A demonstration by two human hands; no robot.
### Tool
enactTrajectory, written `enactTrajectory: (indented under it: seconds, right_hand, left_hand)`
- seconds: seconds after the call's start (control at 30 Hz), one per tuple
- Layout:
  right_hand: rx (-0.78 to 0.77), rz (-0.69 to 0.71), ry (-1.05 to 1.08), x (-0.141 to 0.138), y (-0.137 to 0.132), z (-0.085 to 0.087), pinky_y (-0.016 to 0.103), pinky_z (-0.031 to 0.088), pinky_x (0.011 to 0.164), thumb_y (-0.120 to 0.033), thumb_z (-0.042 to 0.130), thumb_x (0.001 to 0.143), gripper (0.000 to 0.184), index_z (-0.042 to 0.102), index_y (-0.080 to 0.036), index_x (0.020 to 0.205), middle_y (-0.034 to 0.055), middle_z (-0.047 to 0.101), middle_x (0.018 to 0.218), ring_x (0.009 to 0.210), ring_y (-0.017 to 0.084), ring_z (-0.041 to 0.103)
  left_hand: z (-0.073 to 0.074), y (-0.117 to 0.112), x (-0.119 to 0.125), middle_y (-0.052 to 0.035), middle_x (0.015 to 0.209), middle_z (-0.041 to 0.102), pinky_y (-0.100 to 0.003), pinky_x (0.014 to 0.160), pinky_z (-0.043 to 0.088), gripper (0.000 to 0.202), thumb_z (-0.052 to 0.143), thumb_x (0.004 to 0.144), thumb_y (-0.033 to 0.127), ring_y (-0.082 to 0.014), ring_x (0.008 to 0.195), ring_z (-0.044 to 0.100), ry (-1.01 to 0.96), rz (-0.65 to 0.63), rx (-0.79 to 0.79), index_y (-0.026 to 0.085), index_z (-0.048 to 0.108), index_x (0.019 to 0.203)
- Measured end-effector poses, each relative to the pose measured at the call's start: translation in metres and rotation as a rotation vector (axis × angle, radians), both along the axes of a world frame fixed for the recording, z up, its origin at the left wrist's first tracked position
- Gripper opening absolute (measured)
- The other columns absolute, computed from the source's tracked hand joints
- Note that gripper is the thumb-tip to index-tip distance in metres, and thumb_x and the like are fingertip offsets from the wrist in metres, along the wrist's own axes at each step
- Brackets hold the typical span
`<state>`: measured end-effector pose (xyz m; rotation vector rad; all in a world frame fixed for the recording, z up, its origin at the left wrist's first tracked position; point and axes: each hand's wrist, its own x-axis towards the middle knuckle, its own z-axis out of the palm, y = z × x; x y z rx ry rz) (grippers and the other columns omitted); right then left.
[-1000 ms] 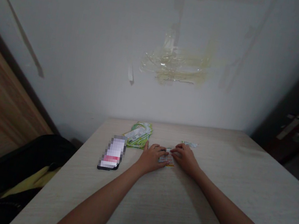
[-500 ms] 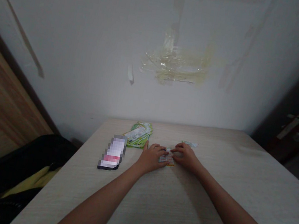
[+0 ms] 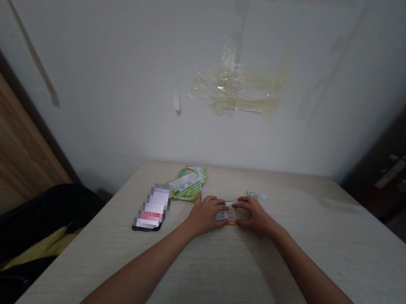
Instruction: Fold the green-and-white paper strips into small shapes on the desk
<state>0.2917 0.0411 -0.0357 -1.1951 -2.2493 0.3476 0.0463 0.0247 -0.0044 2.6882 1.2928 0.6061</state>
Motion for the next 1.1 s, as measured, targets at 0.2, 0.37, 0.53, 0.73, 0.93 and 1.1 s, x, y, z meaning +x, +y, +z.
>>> enactTrajectory:
  seconds: [0.2, 0.37, 0.53, 0.73, 0.93, 1.1]
  right_hand:
    - [-0.028, 0.024, -0.024, 0.0017, -0.0043, 0.0008, 0.048, 0.035, 0.108, -0.035, 0.079, 0.065, 0.063, 0.061, -0.025, 0.124, 0.0131, 0.047, 0.135, 0.126, 0.029, 0.045]
    - [-0.049, 0.033, -0.029, 0.0023, -0.0083, 0.0027, 0.048, 0.034, 0.109, -0.037, 0.079, 0.063, 0.069, 0.058, -0.026, 0.128, 0.0126, 0.043, 0.139, 0.128, 0.029, 0.042]
    - [-0.076, 0.039, -0.006, 0.0022, -0.0105, 0.0078, 0.048, 0.034, 0.109, -0.038, 0.079, 0.066, 0.065, 0.060, -0.025, 0.126, 0.0122, 0.045, 0.137, 0.128, 0.029, 0.043]
    - [-0.074, 0.028, 0.088, 0.0031, -0.0079, 0.0085, 0.046, 0.036, 0.106, -0.035, 0.069, 0.080, 0.019, 0.075, -0.027, 0.096, 0.0087, 0.057, 0.123, 0.117, 0.026, 0.052]
    - [-0.089, 0.017, 0.148, 0.0025, -0.0051, 0.0055, 0.046, 0.040, 0.103, -0.042, 0.068, 0.081, 0.020, 0.077, -0.024, 0.081, 0.0096, 0.061, 0.118, 0.110, 0.025, 0.056]
    - [-0.039, -0.036, 0.141, -0.0006, -0.0051, 0.0043, 0.044, 0.042, 0.102, -0.037, 0.068, 0.081, 0.015, 0.078, -0.026, 0.082, 0.0092, 0.062, 0.115, 0.108, 0.025, 0.058]
  left_hand:
    - [-0.0014, 0.0004, -0.0001, 0.0027, 0.131, 0.060, -0.067, 0.112, 0.004, 0.039, 0.063, 0.082, 0.055, -0.0264, 0.124, 0.046, -0.016, -0.001, 0.014, 0.039, 0.062, 0.118]
    - [-0.0011, 0.0002, 0.0001, 0.0017, 0.131, 0.060, -0.065, 0.113, 0.004, 0.039, 0.063, 0.082, 0.054, -0.0261, 0.124, 0.045, 0.001, -0.002, 0.011, 0.039, 0.062, 0.118]
    - [-0.0008, 0.0001, 0.0000, 0.0020, 0.131, 0.059, -0.065, 0.113, 0.005, 0.039, 0.063, 0.083, 0.053, -0.0260, 0.125, 0.045, 0.008, -0.004, 0.010, 0.039, 0.062, 0.119]
    - [-0.0005, 0.0005, -0.0005, 0.0025, 0.131, 0.059, -0.066, 0.112, 0.005, 0.038, 0.063, 0.083, 0.052, -0.0258, 0.124, 0.045, -0.001, -0.015, 0.007, 0.040, 0.061, 0.119]
    - [-0.0010, 0.0009, -0.0003, 0.0020, 0.131, 0.059, -0.066, 0.112, 0.006, 0.039, 0.062, 0.083, 0.054, -0.0262, 0.125, 0.045, 0.004, -0.006, 0.002, 0.038, 0.062, 0.119]
    - [-0.0007, 0.0006, -0.0005, 0.0012, 0.132, 0.059, -0.065, 0.113, 0.005, 0.039, 0.061, 0.084, 0.054, -0.0261, 0.125, 0.045, 0.015, -0.008, -0.008, 0.038, 0.062, 0.119]
